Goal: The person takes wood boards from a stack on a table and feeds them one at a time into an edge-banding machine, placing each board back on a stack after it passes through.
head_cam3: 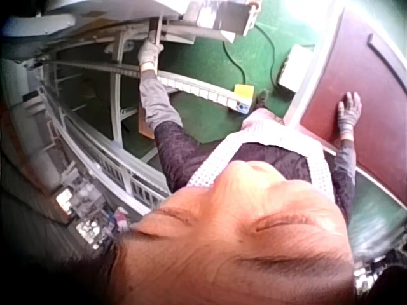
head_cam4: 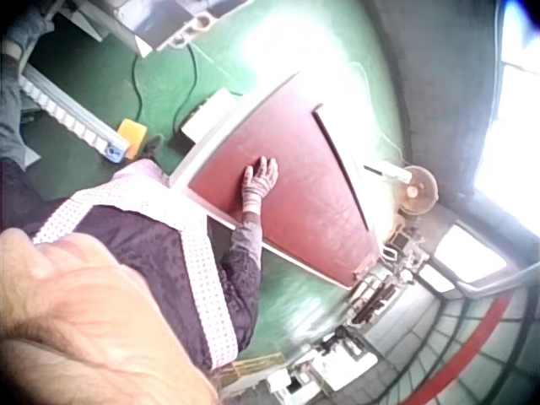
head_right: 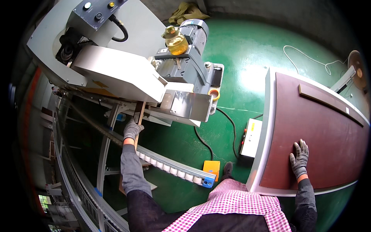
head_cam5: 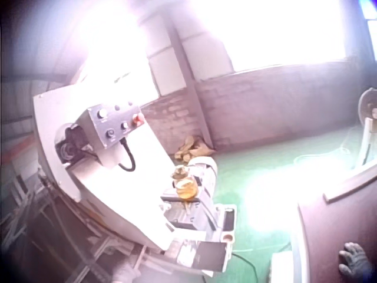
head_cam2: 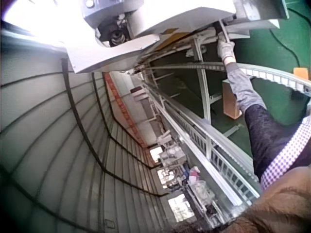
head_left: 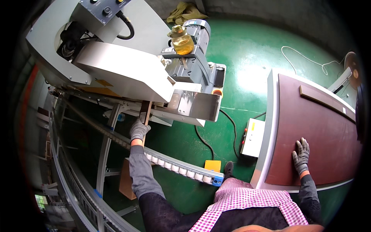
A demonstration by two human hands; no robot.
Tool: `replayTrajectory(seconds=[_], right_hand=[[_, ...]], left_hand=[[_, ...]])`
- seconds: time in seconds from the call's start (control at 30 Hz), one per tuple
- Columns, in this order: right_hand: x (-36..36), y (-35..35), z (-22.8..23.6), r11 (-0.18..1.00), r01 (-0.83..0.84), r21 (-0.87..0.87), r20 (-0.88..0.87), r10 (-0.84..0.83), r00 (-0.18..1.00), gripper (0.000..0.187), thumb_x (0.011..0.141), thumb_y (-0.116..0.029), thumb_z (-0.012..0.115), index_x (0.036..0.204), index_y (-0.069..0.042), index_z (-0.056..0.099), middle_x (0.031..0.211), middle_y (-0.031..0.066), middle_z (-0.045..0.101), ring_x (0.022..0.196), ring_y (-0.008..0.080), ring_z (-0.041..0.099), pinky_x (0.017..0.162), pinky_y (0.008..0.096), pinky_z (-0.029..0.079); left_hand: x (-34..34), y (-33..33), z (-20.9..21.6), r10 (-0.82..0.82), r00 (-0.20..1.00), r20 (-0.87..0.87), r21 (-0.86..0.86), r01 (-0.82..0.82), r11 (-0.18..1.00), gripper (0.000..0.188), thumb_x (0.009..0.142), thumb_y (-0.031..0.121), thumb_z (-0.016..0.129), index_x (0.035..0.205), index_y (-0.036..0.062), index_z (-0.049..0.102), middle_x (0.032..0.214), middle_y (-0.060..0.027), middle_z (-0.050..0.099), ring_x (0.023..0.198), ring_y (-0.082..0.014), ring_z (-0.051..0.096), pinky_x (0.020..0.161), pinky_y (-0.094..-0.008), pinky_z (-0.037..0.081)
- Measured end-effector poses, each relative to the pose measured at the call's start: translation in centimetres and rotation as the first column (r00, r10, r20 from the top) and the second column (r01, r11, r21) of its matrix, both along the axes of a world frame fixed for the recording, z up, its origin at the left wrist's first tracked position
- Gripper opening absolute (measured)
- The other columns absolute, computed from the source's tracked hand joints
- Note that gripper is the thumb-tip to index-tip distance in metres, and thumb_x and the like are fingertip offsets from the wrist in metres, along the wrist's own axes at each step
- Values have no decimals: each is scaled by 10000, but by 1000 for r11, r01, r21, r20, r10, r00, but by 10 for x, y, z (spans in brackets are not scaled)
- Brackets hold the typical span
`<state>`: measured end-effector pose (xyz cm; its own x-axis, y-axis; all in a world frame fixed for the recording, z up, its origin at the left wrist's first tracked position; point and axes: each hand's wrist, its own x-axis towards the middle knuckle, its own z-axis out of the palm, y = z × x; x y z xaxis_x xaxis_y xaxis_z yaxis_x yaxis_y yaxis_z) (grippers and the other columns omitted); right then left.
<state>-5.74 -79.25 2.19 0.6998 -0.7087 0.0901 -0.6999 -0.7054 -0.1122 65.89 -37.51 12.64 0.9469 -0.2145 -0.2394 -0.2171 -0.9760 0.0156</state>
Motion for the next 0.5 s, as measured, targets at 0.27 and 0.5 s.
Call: replayTrajectory(seconds=[0.27, 0.5], right_hand=[[5, 2, 8, 999, -15, -29, 67, 17, 998, 565, 885, -323, 618, 1398, -126, 485, 1536, 153, 347, 1433, 344, 283, 1190, 477, 181], [4, 0, 14, 999, -27, 28, 179, 21, 984, 553, 862, -349, 623, 1344, -95, 531, 1479, 165, 413, 1407, 350, 324, 1185, 486, 200]], left_hand=[[-232, 37, 74, -410, 350, -842, -534, -641, 551, 741, 727, 145, 754, 1363, -54, 430, 955, -144, 645, 837, -261, 666, 775, -427, 562], [-436, -28, 60, -702, -218, -678, -122, -909, 400, 923, 693, 233, 741, 1467, -27, 311, 929, -179, 611, 757, -261, 622, 769, -426, 544]])
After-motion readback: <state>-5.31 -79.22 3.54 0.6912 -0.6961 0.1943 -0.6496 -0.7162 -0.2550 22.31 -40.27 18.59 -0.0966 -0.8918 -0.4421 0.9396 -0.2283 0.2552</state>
